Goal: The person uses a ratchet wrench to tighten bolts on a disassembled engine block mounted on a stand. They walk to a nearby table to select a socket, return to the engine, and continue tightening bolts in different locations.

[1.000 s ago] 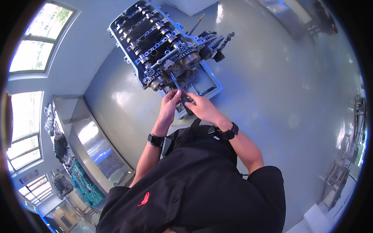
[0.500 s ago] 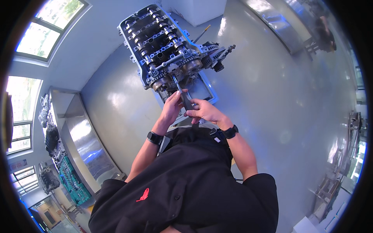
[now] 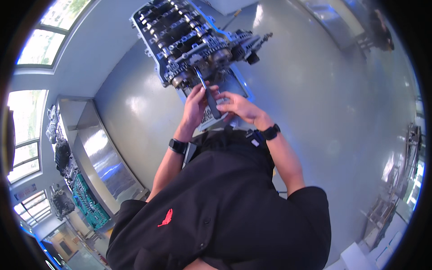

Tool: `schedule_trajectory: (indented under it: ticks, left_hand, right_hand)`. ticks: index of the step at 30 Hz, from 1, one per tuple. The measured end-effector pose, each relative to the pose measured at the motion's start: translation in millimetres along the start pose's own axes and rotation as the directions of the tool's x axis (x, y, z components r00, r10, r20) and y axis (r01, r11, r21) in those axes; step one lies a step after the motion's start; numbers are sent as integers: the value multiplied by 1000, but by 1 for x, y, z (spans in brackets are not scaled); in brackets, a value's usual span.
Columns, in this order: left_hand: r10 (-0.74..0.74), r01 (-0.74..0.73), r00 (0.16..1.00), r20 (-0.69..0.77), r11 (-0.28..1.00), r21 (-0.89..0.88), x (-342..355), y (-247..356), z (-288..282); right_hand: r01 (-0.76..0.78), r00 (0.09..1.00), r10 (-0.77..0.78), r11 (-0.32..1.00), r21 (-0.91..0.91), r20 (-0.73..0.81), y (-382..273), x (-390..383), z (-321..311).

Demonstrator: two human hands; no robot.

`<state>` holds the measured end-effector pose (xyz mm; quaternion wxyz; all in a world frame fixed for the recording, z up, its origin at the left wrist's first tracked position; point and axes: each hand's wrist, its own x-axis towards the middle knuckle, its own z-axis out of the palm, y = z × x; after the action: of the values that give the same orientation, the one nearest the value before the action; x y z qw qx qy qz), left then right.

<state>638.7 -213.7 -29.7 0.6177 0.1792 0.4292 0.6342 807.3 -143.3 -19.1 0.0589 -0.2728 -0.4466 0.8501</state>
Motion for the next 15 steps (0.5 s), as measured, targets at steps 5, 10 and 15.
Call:
schedule_trajectory:
  ticks: [5, 10, 15]
  left_hand:
    - [72, -51, 989, -126, 986, 162, 5, -9, 0]
    - [90, -82, 990, -105, 993, 81, -2, -10, 1]
    - [97, -100, 992, -75, 995, -31, -6, -10, 12]
  right_hand:
    - [-6, 1000, 4, 996, -90, -20, 0, 7, 2]
    - [-12, 1000, 13, 999, -29, 15, -1, 6, 5]
    - [-48, 986, 14, 977, 206, 166, -2, 0, 0]
